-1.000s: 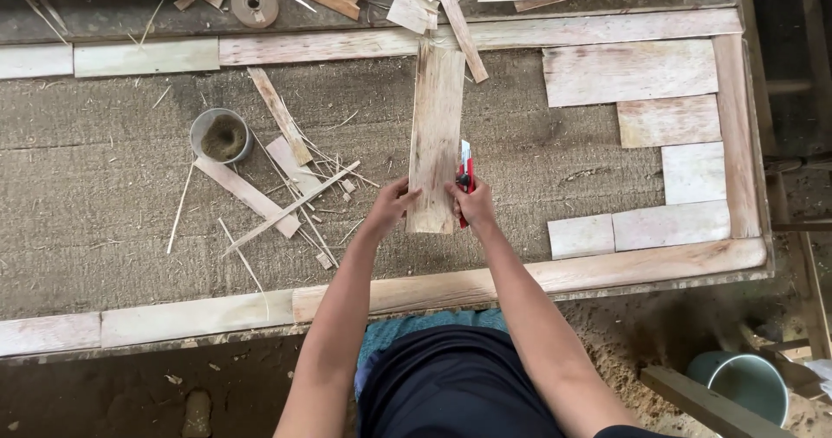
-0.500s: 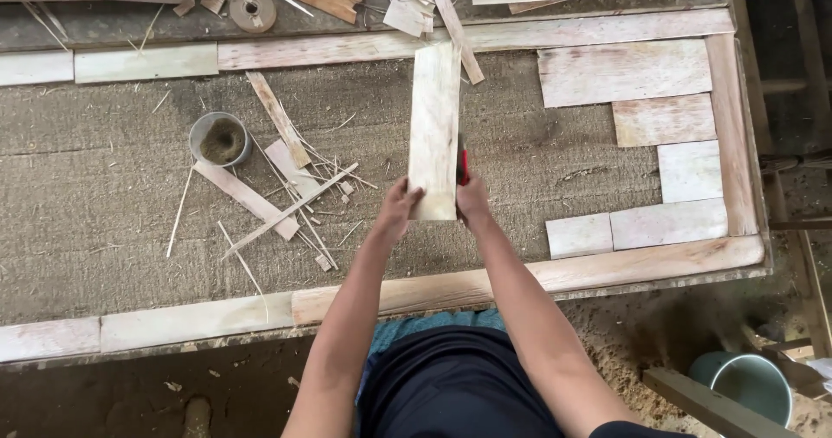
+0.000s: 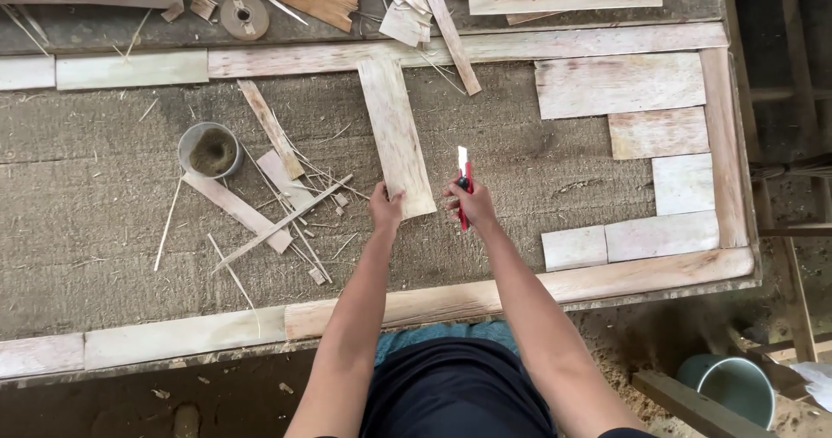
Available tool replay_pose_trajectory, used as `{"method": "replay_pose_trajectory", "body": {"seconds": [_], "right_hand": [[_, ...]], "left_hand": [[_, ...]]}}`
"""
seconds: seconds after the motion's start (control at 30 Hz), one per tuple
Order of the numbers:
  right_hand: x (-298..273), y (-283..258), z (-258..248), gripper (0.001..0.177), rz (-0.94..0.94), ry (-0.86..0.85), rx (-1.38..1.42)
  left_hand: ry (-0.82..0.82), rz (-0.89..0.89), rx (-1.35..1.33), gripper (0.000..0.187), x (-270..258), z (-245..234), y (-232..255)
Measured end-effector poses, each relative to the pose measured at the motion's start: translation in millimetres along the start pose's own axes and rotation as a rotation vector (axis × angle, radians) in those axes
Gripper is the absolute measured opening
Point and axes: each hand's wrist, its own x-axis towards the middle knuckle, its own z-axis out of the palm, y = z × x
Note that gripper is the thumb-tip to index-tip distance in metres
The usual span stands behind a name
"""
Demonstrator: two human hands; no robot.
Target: The person uses a red utility knife to shave thin strips from a rectangular piece of wood on a workbench. They repeatedly scrape the knife along the wood's surface, creating shavings that accumulate on the table. The person flips the wood and continues shaving different sides throughout the clip.
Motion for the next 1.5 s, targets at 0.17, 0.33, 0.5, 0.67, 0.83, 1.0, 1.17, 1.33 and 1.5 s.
{"method": "replay_pose_trajectory", "body": {"seconds": [0.17, 0.33, 0.5, 0.67, 0.83, 1.0, 1.17, 1.33, 1.5], "right_hand": [[24, 16, 0, 0.023, 0.042, -0.042, -0.151], [34, 10, 8, 0.042, 0.043, -0.123, -0.448], [13, -20, 29, 0.044, 0.029, -0.185, -0.793], [-18, -57, 49, 0.045, 0.013, -0.226, -0.916], [-47, -73, 67, 0.047, -0.032, -0.208, -1.056], [-43, -62, 71, 0.053, -0.034, -0.159, -1.05], [-42, -59, 72, 0.064, -0.033, -0.164, -1.024], [-88, -88, 82, 0.057, 0.007, -0.186, -0.991], [-90, -67, 78, 0.055, 0.039, -0.191, -1.028]], "left_hand": [[0.078, 0.03, 0.448, 0.066, -25, -14, 39], [0.057, 0.337, 0.764, 0.071, -57, -39, 107], [-0.233, 0.49, 0.998, 0.069, -55, -31, 114], [-0.257, 0.443, 1.093, 0.08, -44, -22, 93], [-0.257, 0.415, 1.11, 0.08, -43, -18, 88], [-0.254, 0.406, 1.103, 0.082, -40, -15, 79], [-0.24, 0.406, 1.13, 0.081, -39, -14, 82], [-0.248, 0.366, 1.117, 0.079, -39, -12, 86], [-0.249, 0.339, 1.085, 0.077, -44, -13, 92]]}}
